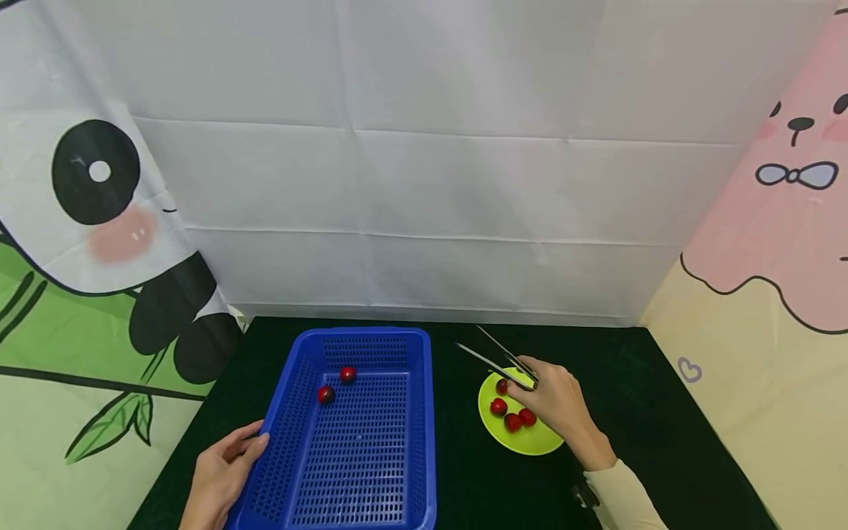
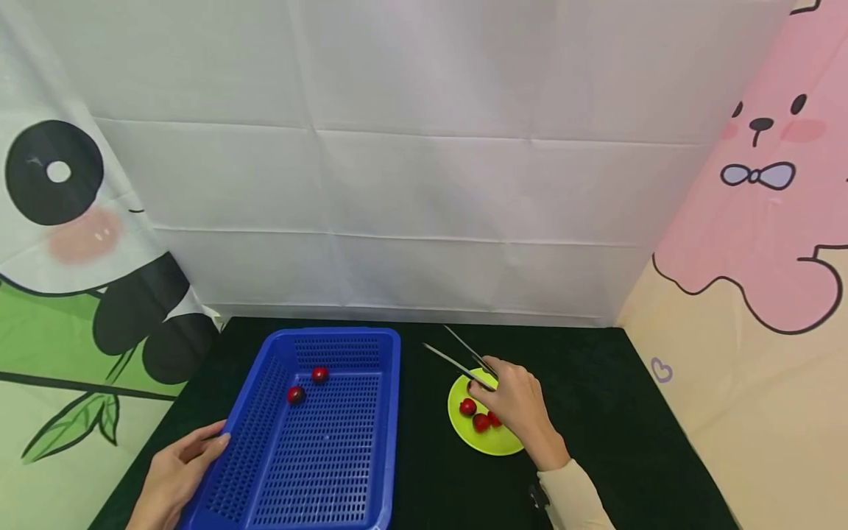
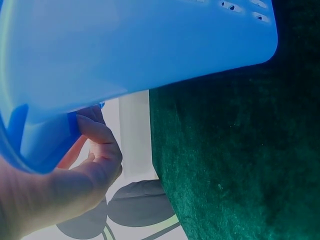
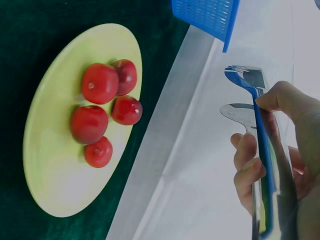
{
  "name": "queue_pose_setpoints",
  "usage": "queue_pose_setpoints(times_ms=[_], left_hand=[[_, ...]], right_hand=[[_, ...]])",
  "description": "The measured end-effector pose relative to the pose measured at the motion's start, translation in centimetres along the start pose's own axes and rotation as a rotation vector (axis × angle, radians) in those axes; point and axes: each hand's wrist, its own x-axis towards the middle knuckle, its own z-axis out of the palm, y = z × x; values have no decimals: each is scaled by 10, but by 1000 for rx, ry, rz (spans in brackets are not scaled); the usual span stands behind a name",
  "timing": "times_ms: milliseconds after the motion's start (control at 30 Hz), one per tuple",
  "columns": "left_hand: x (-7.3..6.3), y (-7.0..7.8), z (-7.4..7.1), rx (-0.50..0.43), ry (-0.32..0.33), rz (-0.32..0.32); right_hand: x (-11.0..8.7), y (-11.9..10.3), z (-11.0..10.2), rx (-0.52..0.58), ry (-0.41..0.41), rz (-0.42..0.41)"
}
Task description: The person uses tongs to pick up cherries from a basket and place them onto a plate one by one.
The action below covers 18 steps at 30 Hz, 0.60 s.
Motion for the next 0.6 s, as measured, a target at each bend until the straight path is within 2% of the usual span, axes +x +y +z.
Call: queue_pose_setpoints(times_ms=[400,600], left_hand=[[1,1,2,8,-3,10],[-1,1,-1,14,5,-4]], right_hand=[[12,-15,7,5,15,-70],[22,-27,12,14,-5,-116]])
